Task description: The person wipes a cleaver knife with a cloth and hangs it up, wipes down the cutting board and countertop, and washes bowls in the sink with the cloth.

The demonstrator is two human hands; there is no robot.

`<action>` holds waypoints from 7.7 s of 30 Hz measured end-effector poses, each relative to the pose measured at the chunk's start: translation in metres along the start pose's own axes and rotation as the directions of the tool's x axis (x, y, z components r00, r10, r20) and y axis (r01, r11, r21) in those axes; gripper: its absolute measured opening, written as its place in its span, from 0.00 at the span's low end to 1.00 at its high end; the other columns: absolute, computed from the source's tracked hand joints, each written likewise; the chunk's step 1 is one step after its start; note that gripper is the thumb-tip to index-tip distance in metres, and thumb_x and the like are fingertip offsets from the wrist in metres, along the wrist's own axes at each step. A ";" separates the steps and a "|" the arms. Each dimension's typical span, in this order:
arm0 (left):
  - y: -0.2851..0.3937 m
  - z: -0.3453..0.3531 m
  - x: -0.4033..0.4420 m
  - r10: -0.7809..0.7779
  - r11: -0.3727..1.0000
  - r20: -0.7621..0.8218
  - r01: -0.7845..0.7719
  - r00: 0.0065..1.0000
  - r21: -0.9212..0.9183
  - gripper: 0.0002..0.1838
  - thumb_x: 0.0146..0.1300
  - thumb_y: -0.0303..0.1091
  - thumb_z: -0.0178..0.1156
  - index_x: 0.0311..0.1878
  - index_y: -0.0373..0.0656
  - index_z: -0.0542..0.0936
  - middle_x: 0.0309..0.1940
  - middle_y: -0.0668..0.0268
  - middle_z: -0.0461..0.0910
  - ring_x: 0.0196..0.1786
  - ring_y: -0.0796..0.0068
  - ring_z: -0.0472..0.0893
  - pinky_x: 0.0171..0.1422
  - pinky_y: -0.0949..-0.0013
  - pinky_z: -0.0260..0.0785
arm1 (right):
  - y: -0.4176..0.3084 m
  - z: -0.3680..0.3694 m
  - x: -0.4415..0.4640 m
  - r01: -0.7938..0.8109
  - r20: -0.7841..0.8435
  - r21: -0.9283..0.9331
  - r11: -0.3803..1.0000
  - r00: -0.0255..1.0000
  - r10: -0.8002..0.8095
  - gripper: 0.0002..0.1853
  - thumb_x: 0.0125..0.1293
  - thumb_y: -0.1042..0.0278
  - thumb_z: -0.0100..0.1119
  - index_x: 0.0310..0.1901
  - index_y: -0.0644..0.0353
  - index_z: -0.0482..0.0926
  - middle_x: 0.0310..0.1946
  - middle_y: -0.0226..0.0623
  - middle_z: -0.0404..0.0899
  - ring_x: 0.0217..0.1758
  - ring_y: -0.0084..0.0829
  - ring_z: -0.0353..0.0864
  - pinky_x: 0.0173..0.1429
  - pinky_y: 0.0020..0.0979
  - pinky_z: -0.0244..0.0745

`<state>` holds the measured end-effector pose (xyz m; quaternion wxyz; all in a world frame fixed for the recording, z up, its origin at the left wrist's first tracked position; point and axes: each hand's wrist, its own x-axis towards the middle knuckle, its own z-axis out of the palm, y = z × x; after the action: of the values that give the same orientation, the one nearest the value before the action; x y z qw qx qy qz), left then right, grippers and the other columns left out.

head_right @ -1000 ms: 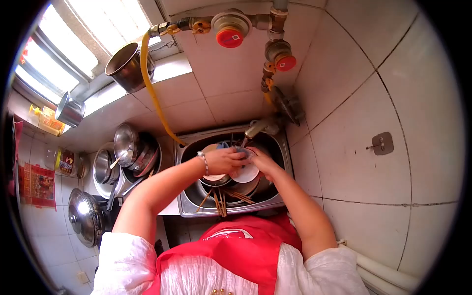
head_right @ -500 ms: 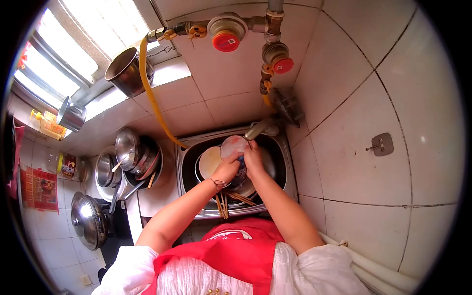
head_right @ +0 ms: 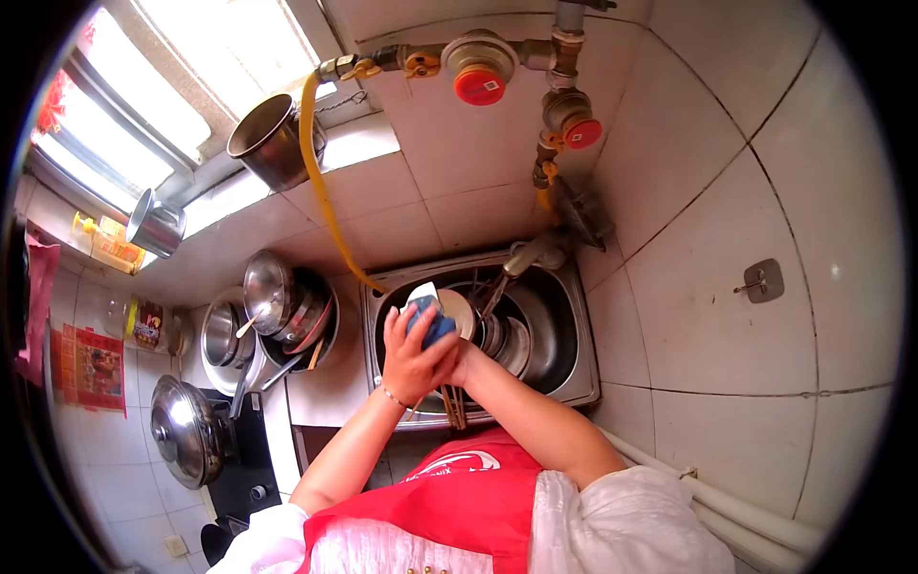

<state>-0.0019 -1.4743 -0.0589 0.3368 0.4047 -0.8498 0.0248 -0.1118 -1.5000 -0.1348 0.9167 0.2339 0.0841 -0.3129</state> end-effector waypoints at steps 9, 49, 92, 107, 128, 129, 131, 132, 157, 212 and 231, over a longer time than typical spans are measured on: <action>-0.062 0.010 0.061 -0.411 0.539 0.443 0.604 0.797 -0.587 0.12 0.63 0.38 0.55 0.40 0.42 0.83 0.44 0.61 0.80 0.45 0.67 0.79 0.49 0.67 0.71 | 0.009 0.034 -0.032 -0.088 -0.408 -0.630 0.772 0.883 -0.233 0.11 0.71 0.55 0.48 0.41 0.53 0.74 0.23 0.33 0.74 0.16 0.19 0.66 0.15 0.18 0.60; 0.004 -0.021 0.037 0.109 0.986 -0.088 -0.119 0.990 -0.115 0.18 0.48 0.33 0.63 0.46 0.49 0.79 0.56 0.60 0.73 0.57 0.54 0.71 0.59 0.52 0.65 | 0.006 0.009 -0.044 0.158 -0.009 -0.340 0.927 0.985 -0.172 0.14 0.68 0.65 0.45 0.52 0.59 0.70 0.41 0.35 0.74 0.41 0.25 0.71 0.43 0.28 0.70; -0.041 0.003 0.009 0.346 0.929 0.443 -0.369 0.827 -0.035 0.18 0.49 0.32 0.58 0.46 0.45 0.76 0.50 0.63 0.74 0.60 0.64 0.71 0.70 0.57 0.57 | -0.019 0.071 -0.061 -0.044 0.135 -0.963 -0.266 0.776 -0.616 0.29 0.57 0.84 0.39 0.62 0.58 0.66 0.58 0.41 0.71 0.62 0.32 0.68 0.67 0.29 0.59; -0.017 0.020 -0.006 -0.033 0.957 0.328 0.125 0.944 -0.263 0.26 0.47 0.27 0.62 0.54 0.41 0.75 0.52 0.56 0.75 0.56 0.53 0.73 0.64 0.56 0.64 | -0.017 0.027 -0.028 0.235 0.378 -0.925 -0.299 0.479 -0.792 0.18 0.72 0.64 0.43 0.60 0.59 0.68 0.55 0.43 0.74 0.60 0.37 0.71 0.64 0.33 0.63; -0.039 0.055 -0.038 -0.296 0.875 0.379 0.408 0.877 -0.262 0.27 0.53 0.35 0.67 0.58 0.44 0.74 0.54 0.54 0.72 0.58 0.50 0.70 0.63 0.56 0.63 | -0.090 -0.024 -0.048 0.189 0.160 -0.978 -0.090 0.400 -0.903 0.29 0.58 0.80 0.42 0.64 0.52 0.63 0.52 0.39 0.73 0.51 0.40 0.78 0.41 0.43 0.82; -0.040 0.055 -0.036 -0.302 0.893 0.456 0.416 0.837 -0.173 0.30 0.52 0.40 0.67 0.59 0.43 0.72 0.58 0.52 0.70 0.59 0.49 0.69 0.65 0.55 0.61 | -0.089 -0.024 -0.049 0.189 0.162 -0.978 -0.092 0.395 -0.904 0.29 0.58 0.80 0.42 0.64 0.52 0.63 0.52 0.39 0.73 0.51 0.40 0.78 0.41 0.43 0.82; -0.034 0.059 -0.030 -0.266 0.952 0.401 0.304 0.876 -0.031 0.30 0.54 0.41 0.65 0.60 0.43 0.71 0.61 0.51 0.67 0.61 0.47 0.68 0.66 0.54 0.60 | -0.086 -0.023 -0.046 0.128 0.052 -0.992 0.004 0.433 -0.900 0.29 0.58 0.80 0.41 0.64 0.52 0.62 0.54 0.40 0.72 0.52 0.40 0.77 0.42 0.45 0.83; -0.028 0.058 -0.022 -0.264 0.953 0.401 0.302 0.877 -0.032 0.30 0.54 0.41 0.65 0.60 0.43 0.71 0.61 0.51 0.67 0.61 0.47 0.68 0.66 0.54 0.60 | -0.078 -0.015 -0.049 0.114 0.048 -0.993 0.005 0.450 -0.892 0.29 0.59 0.78 0.42 0.64 0.52 0.61 0.55 0.41 0.70 0.55 0.41 0.75 0.42 0.46 0.82; -0.030 0.162 0.070 -0.337 0.499 0.655 0.718 0.676 -0.485 0.21 0.69 0.47 0.46 0.44 0.37 0.78 0.35 0.54 0.81 0.39 0.60 0.79 0.48 0.62 0.68 | -0.090 0.012 -0.068 0.307 -0.087 -0.919 0.247 0.452 -0.888 0.14 0.66 0.56 0.57 0.40 0.59 0.78 0.37 0.34 0.80 0.39 0.25 0.77 0.42 0.29 0.72; -0.012 0.080 -0.017 -0.535 -0.229 0.615 0.602 0.579 -0.765 0.15 0.62 0.35 0.57 0.51 0.47 0.72 0.51 0.60 0.73 0.55 0.56 0.73 0.57 0.50 0.66 | -0.058 0.031 -0.066 0.149 -0.206 -0.896 0.418 0.695 -0.689 0.30 0.63 0.41 0.56 0.59 0.51 0.67 0.50 0.40 0.74 0.53 0.42 0.77 0.51 0.42 0.74; -0.092 -0.178 -0.364 -0.949 0.145 -0.249 0.969 0.193 0.200 0.11 0.64 0.33 0.55 0.42 0.35 0.78 0.33 0.52 0.80 0.38 0.56 0.78 0.45 0.59 0.69 | -0.105 -0.068 0.021 -0.649 -0.046 -0.685 -0.331 0.491 -0.870 0.19 0.61 0.65 0.57 0.53 0.59 0.70 0.33 0.39 0.80 0.23 0.31 0.79 0.23 0.29 0.73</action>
<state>0.3234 -1.2355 -0.1588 0.2329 0.8977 -0.3710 -0.0475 -0.1604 -1.5512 -0.2406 0.3960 -0.5201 0.7527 -0.0780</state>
